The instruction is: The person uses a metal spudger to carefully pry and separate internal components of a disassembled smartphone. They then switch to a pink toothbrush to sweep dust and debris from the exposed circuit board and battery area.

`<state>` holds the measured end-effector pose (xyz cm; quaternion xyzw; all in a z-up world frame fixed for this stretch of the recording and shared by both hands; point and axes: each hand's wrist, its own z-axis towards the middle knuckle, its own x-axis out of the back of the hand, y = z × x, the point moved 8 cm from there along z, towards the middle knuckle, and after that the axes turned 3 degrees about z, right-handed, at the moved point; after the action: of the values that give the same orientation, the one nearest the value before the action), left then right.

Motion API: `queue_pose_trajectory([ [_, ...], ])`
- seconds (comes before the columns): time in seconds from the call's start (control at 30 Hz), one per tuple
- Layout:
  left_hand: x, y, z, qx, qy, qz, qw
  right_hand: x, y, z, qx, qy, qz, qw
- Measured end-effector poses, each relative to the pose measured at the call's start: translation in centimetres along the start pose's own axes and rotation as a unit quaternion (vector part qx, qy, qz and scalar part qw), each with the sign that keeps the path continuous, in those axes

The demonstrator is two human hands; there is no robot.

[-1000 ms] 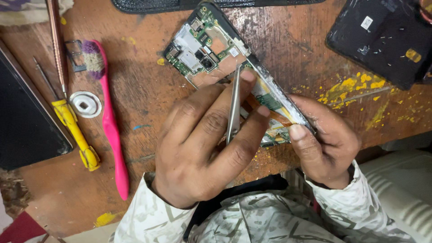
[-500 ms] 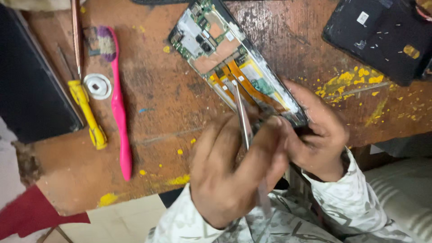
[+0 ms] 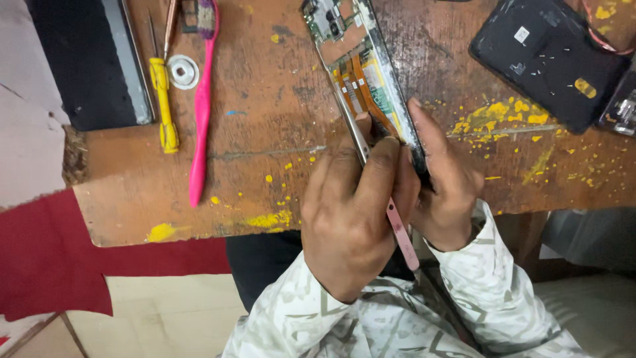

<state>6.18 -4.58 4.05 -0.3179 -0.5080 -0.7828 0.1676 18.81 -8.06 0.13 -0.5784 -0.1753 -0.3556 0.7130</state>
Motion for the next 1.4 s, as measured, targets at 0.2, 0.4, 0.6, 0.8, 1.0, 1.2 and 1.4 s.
queue_pose_trajectory([
  [0.2, 0.7, 0.7, -0.1, -0.010, 0.006, 0.004, 1.000, -0.1, -0.4, -0.7, 0.100, 0.007, -0.021, 0.995],
  [0.4, 0.6, 0.7, 0.4, 0.041, -0.019, -0.022, 0.999, -0.3, -0.2, -0.6, 0.078, -0.025, 0.017, 0.996],
  [0.6, 1.8, 0.6, 0.3, 0.033, -0.014, -0.053, 0.998, 0.0, -2.2, 0.0, 0.119, -0.042, 0.060, 0.990],
  [0.8, 2.6, 0.1, 0.5, 0.021, -0.006, -0.034, 0.999, 0.7, -1.5, -0.2, -0.085, -0.163, 0.320, 0.930],
  [1.0, 2.2, 2.5, 1.5, -0.098, -0.020, 0.063, 0.993, 1.4, 2.6, 2.9, -0.229, -0.230, 0.288, 0.901],
  [1.2, 0.3, 2.5, -0.1, -0.114, -0.107, 0.096, 0.983, -0.5, 3.2, 2.6, -0.262, -0.211, 0.317, 0.887],
  [1.4, 2.3, -0.4, -2.4, -0.056, -0.121, 0.049, 0.990, -2.6, 3.0, -1.0, -0.340, -0.151, 0.447, 0.814],
])
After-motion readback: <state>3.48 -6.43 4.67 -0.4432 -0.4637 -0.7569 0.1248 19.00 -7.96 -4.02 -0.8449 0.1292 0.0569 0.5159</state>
